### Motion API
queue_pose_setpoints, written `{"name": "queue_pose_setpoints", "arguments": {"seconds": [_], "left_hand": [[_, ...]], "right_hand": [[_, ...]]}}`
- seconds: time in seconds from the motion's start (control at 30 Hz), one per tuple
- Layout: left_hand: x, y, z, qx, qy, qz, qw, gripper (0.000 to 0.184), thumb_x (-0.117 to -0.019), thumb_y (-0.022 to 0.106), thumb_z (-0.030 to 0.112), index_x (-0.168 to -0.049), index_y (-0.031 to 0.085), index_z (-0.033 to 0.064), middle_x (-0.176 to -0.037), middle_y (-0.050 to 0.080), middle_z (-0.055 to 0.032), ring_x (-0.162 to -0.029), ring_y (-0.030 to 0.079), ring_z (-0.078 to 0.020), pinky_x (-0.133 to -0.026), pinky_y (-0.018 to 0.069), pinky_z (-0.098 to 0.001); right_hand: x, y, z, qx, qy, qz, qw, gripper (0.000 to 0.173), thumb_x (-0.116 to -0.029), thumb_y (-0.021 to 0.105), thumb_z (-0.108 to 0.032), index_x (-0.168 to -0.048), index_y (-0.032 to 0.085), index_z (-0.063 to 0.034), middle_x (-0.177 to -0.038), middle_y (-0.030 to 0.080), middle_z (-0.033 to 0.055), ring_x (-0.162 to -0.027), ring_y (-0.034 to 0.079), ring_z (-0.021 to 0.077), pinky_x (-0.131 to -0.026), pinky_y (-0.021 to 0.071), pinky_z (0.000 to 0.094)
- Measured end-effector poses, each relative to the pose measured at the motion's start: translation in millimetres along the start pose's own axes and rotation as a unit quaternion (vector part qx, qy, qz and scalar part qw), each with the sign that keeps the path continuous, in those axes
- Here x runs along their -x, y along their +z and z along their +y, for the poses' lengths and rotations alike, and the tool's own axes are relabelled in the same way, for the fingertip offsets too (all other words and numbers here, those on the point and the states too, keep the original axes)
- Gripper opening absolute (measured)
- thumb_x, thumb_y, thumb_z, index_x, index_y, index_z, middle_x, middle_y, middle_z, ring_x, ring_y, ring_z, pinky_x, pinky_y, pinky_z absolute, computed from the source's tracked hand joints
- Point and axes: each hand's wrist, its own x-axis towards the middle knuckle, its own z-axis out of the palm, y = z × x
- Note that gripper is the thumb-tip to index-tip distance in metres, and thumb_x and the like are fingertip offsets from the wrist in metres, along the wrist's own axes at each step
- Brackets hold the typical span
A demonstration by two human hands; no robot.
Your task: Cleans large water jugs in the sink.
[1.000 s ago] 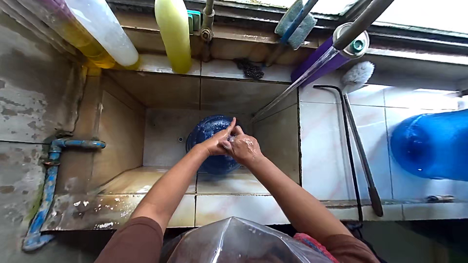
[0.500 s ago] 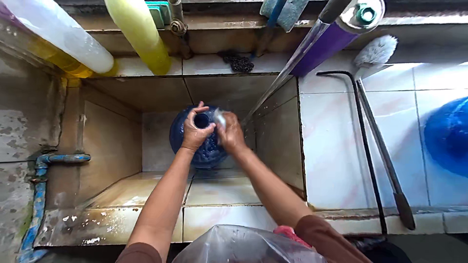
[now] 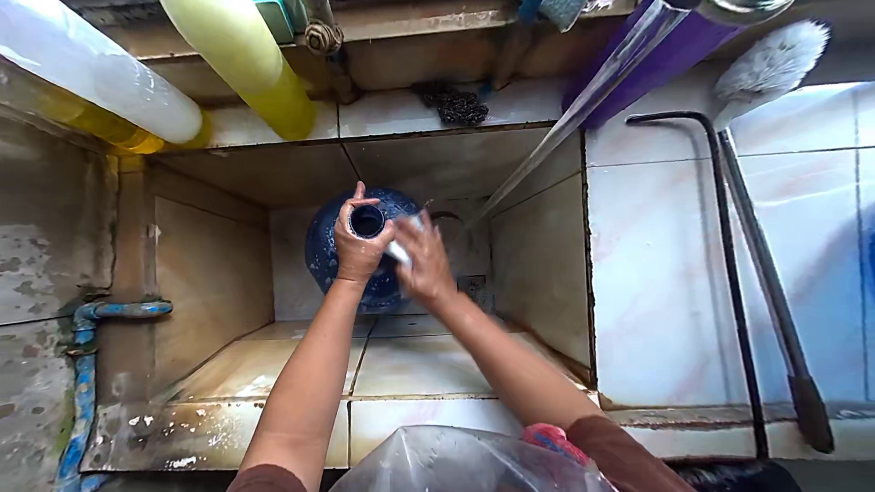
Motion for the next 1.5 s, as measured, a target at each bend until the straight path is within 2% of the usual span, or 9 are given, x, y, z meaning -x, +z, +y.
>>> {"name": "queue_pose_setpoints", "arguments": {"seconds": [0.17, 0.3, 0.5, 0.73, 0.9, 1.07, 1.23, 1.37, 1.5], "left_hand": [[-4, -2, -1, -0.007, 0.001, -0.003, 1.000, 0.054, -0.0750, 0.080, 0.010, -0.119, 0.058, -0.0110, -0.142, 0.056, -0.0273, -0.120, 0.066, -0.0232, -0.102, 0.0540, -0.0332], [8, -3, 3, -0.019, 0.004, -0.011, 1.000, 0.051, -0.0747, 0.079, 0.010, -0.118, 0.061, -0.0088, -0.142, 0.057, -0.0263, -0.118, 0.067, -0.0219, -0.102, 0.0542, -0.0319], [12, 35, 19, -0.100, -0.016, 0.112, 0.989, 0.052, -0.0770, 0.082, 0.012, -0.121, 0.062, -0.0087, -0.144, 0.056, -0.0269, -0.136, 0.054, -0.0286, -0.113, 0.0431, -0.0364], [-2, 11, 49, 0.143, -0.018, -0.368, 0.919, 0.055, -0.0697, 0.084, 0.019, -0.116, 0.065, -0.0041, -0.146, 0.057, -0.0193, -0.142, 0.049, -0.0291, -0.119, 0.0413, -0.0426], [14, 18, 17, 0.089, -0.142, 0.109, 0.980, 0.065, -0.0817, 0.081, 0.007, -0.136, 0.049, -0.0056, -0.143, 0.055, -0.0182, -0.129, 0.057, -0.0212, -0.106, 0.0509, -0.0356], [44, -13, -1, 0.065, -0.054, 0.044, 0.995, 0.052, -0.0782, 0.080, 0.003, -0.125, 0.059, 0.0035, -0.148, 0.056, -0.0129, -0.127, 0.062, -0.0218, -0.105, 0.0535, -0.0397], [45, -69, -12, 0.148, -0.078, -0.069, 0.984, 0.049, -0.0775, 0.080, 0.005, -0.124, 0.062, 0.0056, -0.151, 0.053, -0.0138, -0.136, 0.055, -0.0279, -0.111, 0.0490, -0.0436], [39, -97, -27, 0.124, -0.222, 0.221, 0.941, 0.065, -0.0891, 0.075, 0.013, -0.146, 0.043, 0.0045, -0.139, 0.056, -0.0118, -0.121, 0.061, -0.0224, -0.100, 0.0548, -0.0430], [28, -132, -46, 0.097, -0.324, 0.360, 0.869, 0.055, -0.0955, 0.072, 0.028, -0.140, 0.047, 0.0065, -0.117, 0.063, -0.0108, -0.104, 0.064, -0.0209, -0.090, 0.0563, -0.0413]], "right_hand": [[-15, -2, 21, -0.019, 0.011, -0.029, 0.999, 0.053, -0.0966, 0.045, -0.043, -0.140, 0.065, -0.0212, -0.155, 0.051, 0.0112, -0.150, 0.030, 0.0470, -0.112, 0.0169, 0.0809], [-70, -15, 51, -0.111, 0.200, -0.071, 0.971, 0.050, -0.1078, 0.042, -0.032, -0.148, 0.054, -0.0051, -0.158, 0.046, 0.0175, -0.150, 0.037, 0.0341, -0.124, 0.0268, 0.0527], [31, -3, 12, -0.057, -0.032, 0.018, 0.998, 0.041, -0.0949, 0.055, -0.033, -0.131, 0.071, -0.0205, -0.155, 0.051, 0.0112, -0.152, 0.027, 0.0466, -0.117, 0.0158, 0.0761], [-62, -99, 70, -0.178, 0.226, -0.067, 0.955, 0.052, -0.1104, 0.036, -0.034, -0.139, 0.056, 0.0047, -0.139, 0.059, 0.0245, -0.131, 0.056, 0.0307, -0.112, 0.0422, 0.0480], [5, -42, -22, 0.064, -0.040, -0.049, 0.996, 0.031, -0.0998, 0.056, -0.040, -0.107, 0.077, -0.0173, -0.135, 0.065, 0.0117, -0.140, 0.048, 0.0367, -0.117, 0.0258, 0.0724], [-52, -35, -13, 0.085, 0.021, -0.153, 0.984, 0.044, -0.0890, 0.058, -0.050, -0.114, 0.074, -0.0176, -0.136, 0.063, 0.0125, -0.146, 0.038, 0.0432, -0.112, 0.0169, 0.0821], [-104, -23, 17, -0.102, 0.197, -0.203, 0.954, 0.044, -0.1063, 0.047, -0.037, -0.145, 0.060, -0.0202, -0.144, 0.060, 0.0117, -0.135, 0.055, 0.0304, -0.112, 0.0423, 0.0588], [-19, 44, -21, -0.109, 0.021, 0.006, 0.994, 0.051, -0.1025, 0.042, -0.043, -0.137, 0.065, -0.0130, -0.152, 0.053, 0.0119, -0.146, 0.042, 0.0313, -0.121, 0.0322, 0.0561], [18, 76, 23, -0.030, 0.198, -0.076, 0.977, 0.051, -0.1101, 0.032, -0.033, -0.154, 0.049, -0.0127, -0.162, 0.041, 0.0131, -0.154, 0.028, 0.0387, -0.117, 0.0125, 0.0773]]}}
